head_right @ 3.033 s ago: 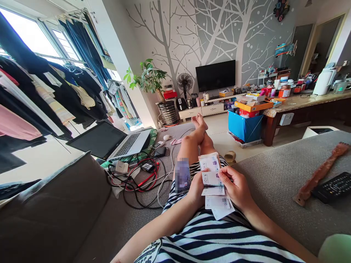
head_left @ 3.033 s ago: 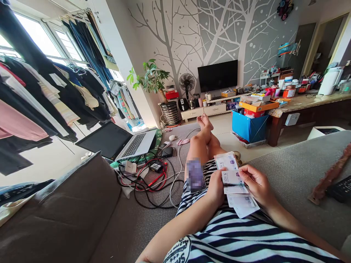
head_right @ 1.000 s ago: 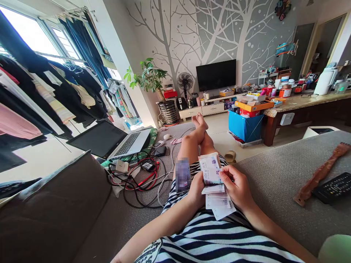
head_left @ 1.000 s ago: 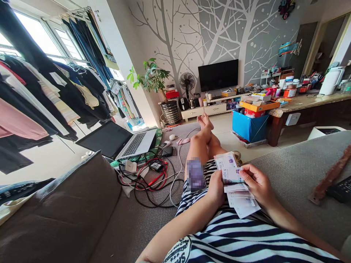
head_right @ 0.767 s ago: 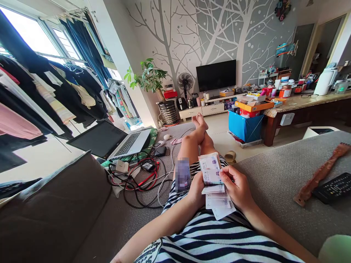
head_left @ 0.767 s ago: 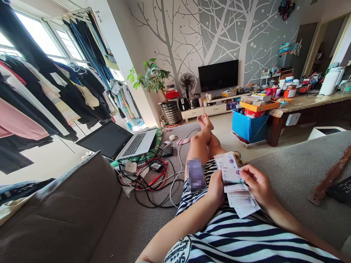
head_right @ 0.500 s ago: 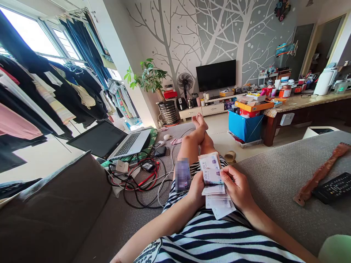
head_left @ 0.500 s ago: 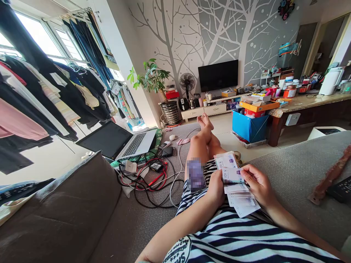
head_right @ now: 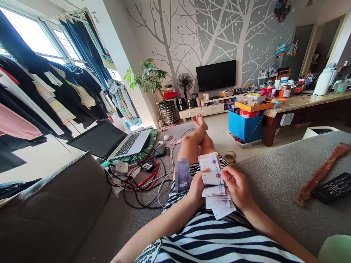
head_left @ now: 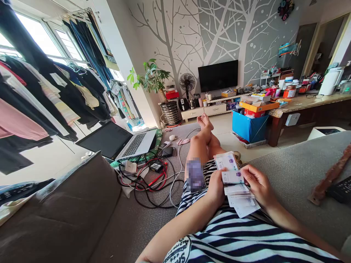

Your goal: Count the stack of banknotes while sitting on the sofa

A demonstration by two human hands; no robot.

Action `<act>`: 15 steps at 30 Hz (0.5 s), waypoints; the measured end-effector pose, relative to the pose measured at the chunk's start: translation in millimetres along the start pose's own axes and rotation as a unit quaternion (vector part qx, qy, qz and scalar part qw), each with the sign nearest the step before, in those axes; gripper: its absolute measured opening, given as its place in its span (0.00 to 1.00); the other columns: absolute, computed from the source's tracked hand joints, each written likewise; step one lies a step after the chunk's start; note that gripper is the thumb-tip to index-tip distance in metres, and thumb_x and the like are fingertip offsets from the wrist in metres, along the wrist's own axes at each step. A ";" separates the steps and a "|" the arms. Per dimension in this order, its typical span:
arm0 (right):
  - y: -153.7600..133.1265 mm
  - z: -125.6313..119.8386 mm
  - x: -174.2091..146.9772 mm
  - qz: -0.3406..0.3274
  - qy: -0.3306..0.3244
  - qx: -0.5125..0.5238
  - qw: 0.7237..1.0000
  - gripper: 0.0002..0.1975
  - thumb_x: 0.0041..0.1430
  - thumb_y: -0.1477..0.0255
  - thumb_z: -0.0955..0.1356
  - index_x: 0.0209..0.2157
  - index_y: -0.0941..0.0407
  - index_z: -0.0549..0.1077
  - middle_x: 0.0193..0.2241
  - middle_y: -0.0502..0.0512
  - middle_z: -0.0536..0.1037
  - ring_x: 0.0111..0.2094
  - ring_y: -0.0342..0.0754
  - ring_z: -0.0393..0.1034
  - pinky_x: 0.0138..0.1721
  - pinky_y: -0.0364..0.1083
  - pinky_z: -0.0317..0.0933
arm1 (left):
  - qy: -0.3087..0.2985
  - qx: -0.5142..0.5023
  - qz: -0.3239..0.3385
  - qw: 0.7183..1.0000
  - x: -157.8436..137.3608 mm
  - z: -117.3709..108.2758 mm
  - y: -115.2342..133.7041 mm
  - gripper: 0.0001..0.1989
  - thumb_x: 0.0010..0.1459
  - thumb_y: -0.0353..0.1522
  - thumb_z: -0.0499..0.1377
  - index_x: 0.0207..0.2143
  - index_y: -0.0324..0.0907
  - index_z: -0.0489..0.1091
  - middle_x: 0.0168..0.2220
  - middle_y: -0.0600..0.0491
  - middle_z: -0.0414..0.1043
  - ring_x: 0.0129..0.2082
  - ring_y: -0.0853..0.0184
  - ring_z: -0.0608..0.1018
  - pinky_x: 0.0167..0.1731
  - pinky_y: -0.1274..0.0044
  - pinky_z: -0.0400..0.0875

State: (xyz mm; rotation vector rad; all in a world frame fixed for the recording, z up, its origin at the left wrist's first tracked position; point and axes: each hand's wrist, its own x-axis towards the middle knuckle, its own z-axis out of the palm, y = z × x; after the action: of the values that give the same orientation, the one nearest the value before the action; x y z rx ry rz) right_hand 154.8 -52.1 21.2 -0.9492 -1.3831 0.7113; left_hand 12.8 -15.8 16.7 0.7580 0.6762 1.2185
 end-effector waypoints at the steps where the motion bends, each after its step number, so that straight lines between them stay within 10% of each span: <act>1: 0.5 -0.2 -0.3 -0.005 -0.006 0.009 1.000 0.26 0.67 0.47 0.65 0.27 0.53 0.73 0.20 0.50 0.72 0.22 0.46 0.61 0.24 0.44 0.57 | 0.004 -0.005 -0.002 1.000 -0.6 1.1 0.5 0.13 0.44 0.39 0.69 0.27 0.39 0.76 0.25 0.51 0.77 0.30 0.60 0.77 0.39 0.70 0.71; 15: 20.9 -0.2 10.8 0.042 0.050 -0.017 0.998 0.26 0.60 0.43 0.68 0.29 0.52 0.68 0.21 0.50 0.72 0.23 0.48 0.67 0.26 0.45 0.62 | 0.005 -0.035 -0.010 0.999 -2.9 2.0 -1.5 0.17 0.40 0.35 0.72 0.35 0.39 0.80 0.34 0.45 0.83 0.40 0.51 0.83 0.46 0.65 0.74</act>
State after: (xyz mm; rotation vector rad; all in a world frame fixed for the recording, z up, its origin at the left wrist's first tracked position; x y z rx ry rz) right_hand 158.3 -32.9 8.1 -1.0617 -1.2764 0.6961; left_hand 14.6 -19.1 16.8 0.6857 0.6446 1.2217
